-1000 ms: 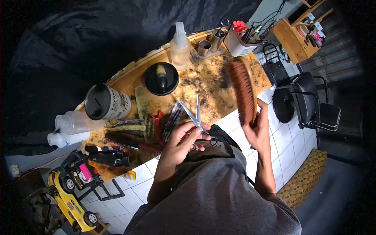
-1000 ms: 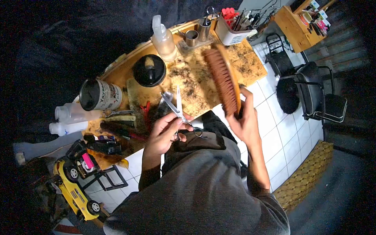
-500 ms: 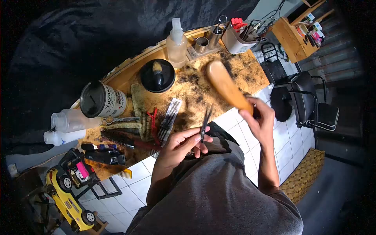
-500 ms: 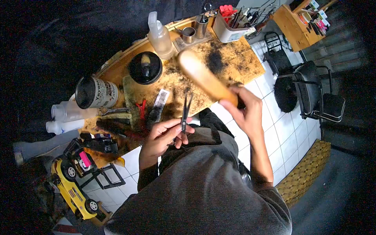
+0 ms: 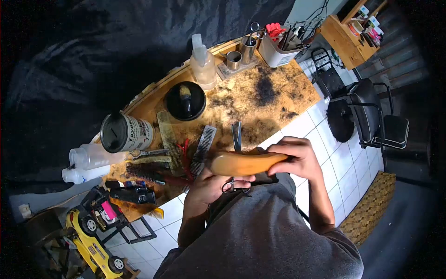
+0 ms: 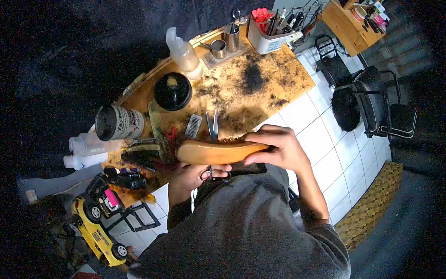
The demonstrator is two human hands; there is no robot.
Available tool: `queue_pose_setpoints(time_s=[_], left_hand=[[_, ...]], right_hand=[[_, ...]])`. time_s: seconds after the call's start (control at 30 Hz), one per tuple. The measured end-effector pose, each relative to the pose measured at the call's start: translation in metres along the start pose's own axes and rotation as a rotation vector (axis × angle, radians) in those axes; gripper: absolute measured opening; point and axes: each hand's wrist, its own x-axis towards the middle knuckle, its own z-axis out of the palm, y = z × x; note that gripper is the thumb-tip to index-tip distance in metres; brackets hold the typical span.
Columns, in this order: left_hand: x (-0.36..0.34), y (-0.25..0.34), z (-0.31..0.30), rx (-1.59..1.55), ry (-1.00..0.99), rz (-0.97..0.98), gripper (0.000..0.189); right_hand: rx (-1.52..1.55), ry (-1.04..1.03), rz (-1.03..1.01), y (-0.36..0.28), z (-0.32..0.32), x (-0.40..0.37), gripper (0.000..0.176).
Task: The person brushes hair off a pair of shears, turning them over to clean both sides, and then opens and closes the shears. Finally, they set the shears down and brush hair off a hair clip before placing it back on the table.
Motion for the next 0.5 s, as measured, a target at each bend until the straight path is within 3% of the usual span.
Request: queue_pose_setpoints(time_s=[0.07, 0.13, 0.2, 0.23, 0.27, 0.33, 0.37, 0.4, 0.5], left_hand=[[-0.002, 0.024, 0.032, 0.047, 0.092, 0.025, 0.034], [-0.001, 0.026, 0.031, 0.039, 0.094, 0.005, 0.029], [0.0, 0.022, 0.026, 0.171, 0.075, 0.054, 0.027], [0.0, 0.02, 0.025, 0.29, 0.053, 0.101, 0.025], [0.003, 0.02, 0.029, 0.299, 0.053, 0.091, 0.025], [0.016, 0.017, 0.039, 0.201, 0.253, 0.188, 0.023], [0.022, 0.016, 0.041, 0.096, 0.23, 0.254, 0.017], [0.028, 0.014, 0.04, 0.106, 0.224, 0.246, 0.017], [0.04, 0.012, 0.041, 0.041, 0.268, 0.366, 0.018]], right_hand=[[-0.174, 0.076, 0.155, 0.005, 0.002, 0.001, 0.043], [-0.269, 0.359, 0.235, 0.014, 0.004, 0.007, 0.04], [-0.085, 0.531, 0.398, 0.017, 0.005, 0.009, 0.038], [0.127, 0.477, 0.493, 0.01, 0.002, 0.007, 0.041], [0.129, 0.426, 0.406, 0.014, 0.005, 0.002, 0.055], [0.447, 0.349, 0.224, 0.003, 0.022, -0.003, 0.07], [0.556, 0.276, 0.269, 0.001, 0.03, -0.007, 0.082], [0.745, 0.242, 0.319, -0.013, 0.036, -0.002, 0.075], [0.357, 0.245, 0.382, 0.008, 0.053, -0.006, 0.048]])
